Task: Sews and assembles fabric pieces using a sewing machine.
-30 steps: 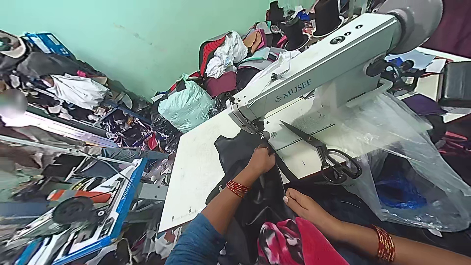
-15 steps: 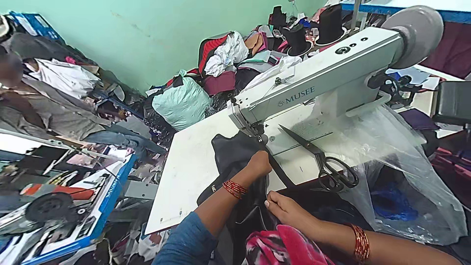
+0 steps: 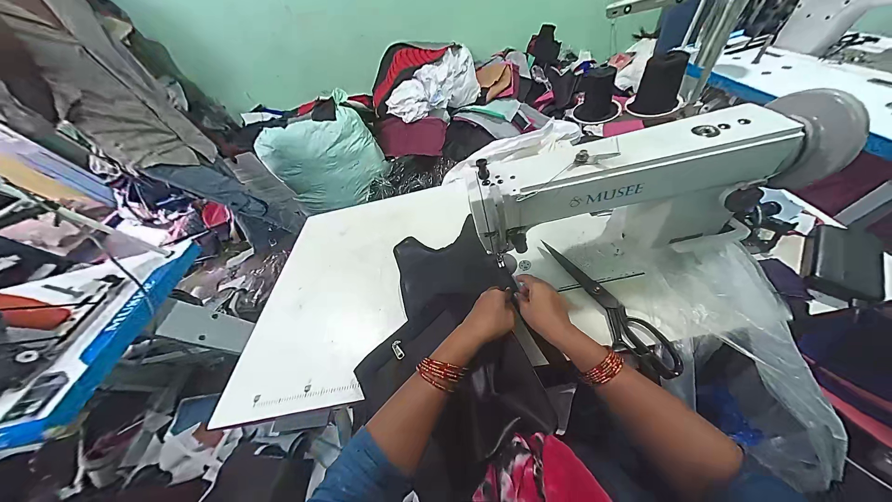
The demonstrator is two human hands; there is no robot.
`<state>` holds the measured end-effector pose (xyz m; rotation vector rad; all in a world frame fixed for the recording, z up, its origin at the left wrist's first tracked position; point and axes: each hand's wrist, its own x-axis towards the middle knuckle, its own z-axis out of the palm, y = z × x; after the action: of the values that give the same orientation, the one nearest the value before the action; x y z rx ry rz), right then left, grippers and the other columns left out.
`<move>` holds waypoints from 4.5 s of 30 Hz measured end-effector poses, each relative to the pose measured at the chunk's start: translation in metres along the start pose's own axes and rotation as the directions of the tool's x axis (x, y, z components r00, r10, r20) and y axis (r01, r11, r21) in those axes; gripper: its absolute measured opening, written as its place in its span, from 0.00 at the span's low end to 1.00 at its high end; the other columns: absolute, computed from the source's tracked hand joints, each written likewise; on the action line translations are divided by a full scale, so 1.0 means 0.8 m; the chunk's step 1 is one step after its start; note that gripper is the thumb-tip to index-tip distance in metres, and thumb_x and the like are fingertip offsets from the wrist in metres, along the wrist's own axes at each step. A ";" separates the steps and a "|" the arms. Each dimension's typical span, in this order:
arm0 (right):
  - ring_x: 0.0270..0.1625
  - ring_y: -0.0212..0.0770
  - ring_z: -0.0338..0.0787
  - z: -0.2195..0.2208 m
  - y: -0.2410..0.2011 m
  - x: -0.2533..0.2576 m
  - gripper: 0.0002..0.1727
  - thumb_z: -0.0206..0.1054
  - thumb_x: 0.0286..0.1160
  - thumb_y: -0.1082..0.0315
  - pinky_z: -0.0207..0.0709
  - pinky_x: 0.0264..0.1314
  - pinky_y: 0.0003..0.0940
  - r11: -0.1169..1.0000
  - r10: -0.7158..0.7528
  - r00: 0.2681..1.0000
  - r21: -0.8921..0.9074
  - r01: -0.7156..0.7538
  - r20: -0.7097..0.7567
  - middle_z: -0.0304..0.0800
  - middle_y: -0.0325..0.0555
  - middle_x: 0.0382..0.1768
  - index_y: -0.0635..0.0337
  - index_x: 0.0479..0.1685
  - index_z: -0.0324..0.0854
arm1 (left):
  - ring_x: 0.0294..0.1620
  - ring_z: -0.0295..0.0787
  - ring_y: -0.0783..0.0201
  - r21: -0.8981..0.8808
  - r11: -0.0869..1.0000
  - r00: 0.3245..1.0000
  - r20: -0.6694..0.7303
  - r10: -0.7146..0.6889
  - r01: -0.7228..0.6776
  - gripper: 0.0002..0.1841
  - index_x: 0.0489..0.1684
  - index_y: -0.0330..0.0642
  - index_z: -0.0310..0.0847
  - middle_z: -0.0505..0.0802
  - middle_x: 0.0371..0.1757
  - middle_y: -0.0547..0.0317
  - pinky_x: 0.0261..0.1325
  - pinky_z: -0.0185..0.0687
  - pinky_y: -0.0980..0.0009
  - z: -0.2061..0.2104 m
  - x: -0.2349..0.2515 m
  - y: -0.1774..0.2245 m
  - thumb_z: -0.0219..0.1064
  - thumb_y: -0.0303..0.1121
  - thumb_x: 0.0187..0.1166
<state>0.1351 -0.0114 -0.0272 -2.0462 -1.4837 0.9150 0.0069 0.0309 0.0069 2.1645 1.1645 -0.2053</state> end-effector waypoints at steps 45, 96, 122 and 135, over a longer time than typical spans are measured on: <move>0.53 0.51 0.87 0.003 0.018 -0.025 0.22 0.54 0.84 0.74 0.79 0.63 0.42 0.992 -0.119 0.993 0.041 0.119 -0.020 0.85 0.65 0.56 0.65 0.72 0.83 | 0.90 0.59 0.40 0.327 0.942 0.981 -0.146 0.126 -0.072 0.29 0.89 0.36 0.62 0.66 0.91 0.45 0.86 0.57 0.45 0.047 -0.011 -0.023 0.45 0.35 0.88; 0.61 0.59 0.89 0.026 -0.004 -0.044 0.20 0.53 0.87 0.73 0.83 0.64 0.48 0.971 -0.135 0.991 -0.200 0.130 -0.011 0.84 0.66 0.63 0.68 0.69 0.83 | 0.93 0.54 0.38 0.419 0.899 0.990 0.006 0.140 -0.130 0.29 0.87 0.27 0.60 0.63 0.92 0.40 0.88 0.58 0.48 0.019 0.010 -0.030 0.45 0.34 0.90; 0.40 0.23 0.83 0.035 0.054 -0.129 0.16 0.55 0.85 0.66 0.77 0.49 0.24 0.746 -0.610 0.591 0.635 0.202 0.528 0.87 0.42 0.33 0.70 0.41 0.84 | 0.93 0.54 0.40 0.412 0.897 0.986 0.027 0.166 -0.162 0.31 0.93 0.33 0.50 0.63 0.92 0.43 0.88 0.60 0.49 0.001 0.019 -0.049 0.43 0.40 0.93; 0.32 0.17 0.83 0.029 0.057 -0.111 0.18 0.53 0.92 0.57 0.77 0.40 0.19 0.747 -0.501 0.677 0.664 0.024 0.540 0.83 0.25 0.26 0.50 0.33 0.81 | 0.88 0.63 0.37 0.350 0.902 0.940 -0.135 0.315 -0.252 0.29 0.85 0.28 0.64 0.74 0.84 0.37 0.86 0.63 0.50 -0.002 0.049 -0.070 0.48 0.36 0.88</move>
<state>0.1296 -0.1104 -0.0520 -0.9603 -1.4789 1.8709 -0.0142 0.0800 -0.0353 2.6698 0.9455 -0.0678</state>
